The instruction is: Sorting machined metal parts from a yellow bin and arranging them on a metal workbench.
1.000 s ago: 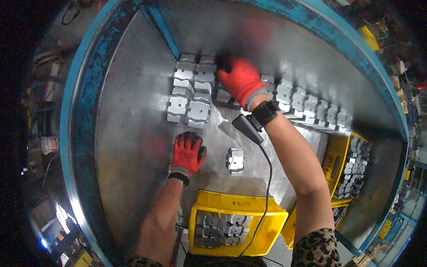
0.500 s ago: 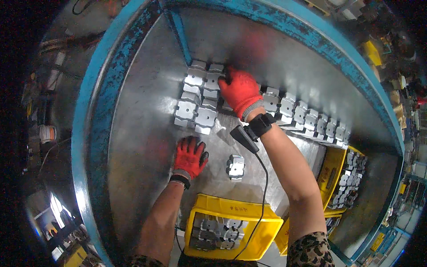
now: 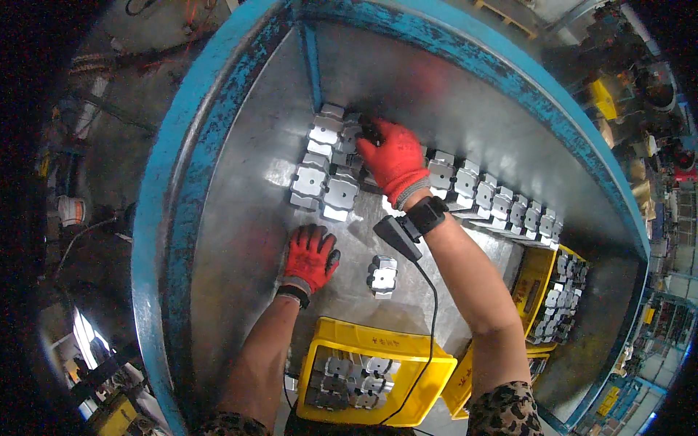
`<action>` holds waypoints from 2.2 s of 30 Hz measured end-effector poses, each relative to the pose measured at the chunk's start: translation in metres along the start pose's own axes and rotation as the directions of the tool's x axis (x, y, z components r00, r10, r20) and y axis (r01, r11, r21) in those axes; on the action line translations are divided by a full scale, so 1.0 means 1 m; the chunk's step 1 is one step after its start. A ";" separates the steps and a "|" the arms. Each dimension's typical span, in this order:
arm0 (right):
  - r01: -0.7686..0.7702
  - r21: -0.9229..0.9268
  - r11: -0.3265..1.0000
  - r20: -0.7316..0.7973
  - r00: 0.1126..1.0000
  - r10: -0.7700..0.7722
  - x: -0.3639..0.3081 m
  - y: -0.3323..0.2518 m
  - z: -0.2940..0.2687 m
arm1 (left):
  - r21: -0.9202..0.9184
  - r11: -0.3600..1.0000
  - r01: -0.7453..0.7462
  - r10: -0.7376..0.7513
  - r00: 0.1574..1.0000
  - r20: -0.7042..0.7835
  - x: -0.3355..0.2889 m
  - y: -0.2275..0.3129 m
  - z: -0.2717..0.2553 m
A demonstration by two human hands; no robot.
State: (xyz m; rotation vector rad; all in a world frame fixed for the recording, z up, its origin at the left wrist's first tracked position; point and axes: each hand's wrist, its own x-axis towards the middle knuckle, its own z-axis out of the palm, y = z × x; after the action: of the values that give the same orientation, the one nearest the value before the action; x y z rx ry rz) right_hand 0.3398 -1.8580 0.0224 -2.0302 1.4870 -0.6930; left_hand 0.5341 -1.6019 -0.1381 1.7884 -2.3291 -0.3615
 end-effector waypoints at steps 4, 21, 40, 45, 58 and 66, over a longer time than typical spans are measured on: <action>-0.035 0.141 0.989 -0.151 0.987 0.056 0.002 -0.017 0.015 | -0.018 1.000 0.010 -0.010 1.000 0.010 -0.001 -0.001 -0.002; -0.290 0.667 0.686 0.018 0.927 0.375 -0.054 0.074 -0.047 | 0.001 1.000 0.011 -0.011 0.999 0.052 0.001 0.001 0.003; -0.283 0.772 0.569 0.043 0.917 0.397 -0.056 0.088 -0.022 | 0.011 1.000 0.007 -0.007 0.999 0.045 0.001 0.002 0.001; -0.266 0.825 0.499 0.056 0.916 0.396 -0.056 0.093 -0.018 | 0.010 1.000 0.001 -0.002 0.996 0.094 0.000 -0.004 0.008; -0.410 0.788 0.460 0.251 0.895 0.368 -0.154 0.056 0.026 | 0.106 0.993 0.057 -0.076 0.979 0.189 -0.001 0.004 0.014; -0.258 0.812 0.523 0.080 0.938 0.339 -0.151 0.066 0.021 | 0.157 0.987 0.048 -0.075 0.982 0.173 -0.002 0.006 0.020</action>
State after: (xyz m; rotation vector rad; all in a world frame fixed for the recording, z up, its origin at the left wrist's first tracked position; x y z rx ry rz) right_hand 0.2684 -1.7278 -0.0517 -0.9968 1.1673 -1.0762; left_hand 0.5239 -1.5965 -0.1553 1.9780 -2.4869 -0.3777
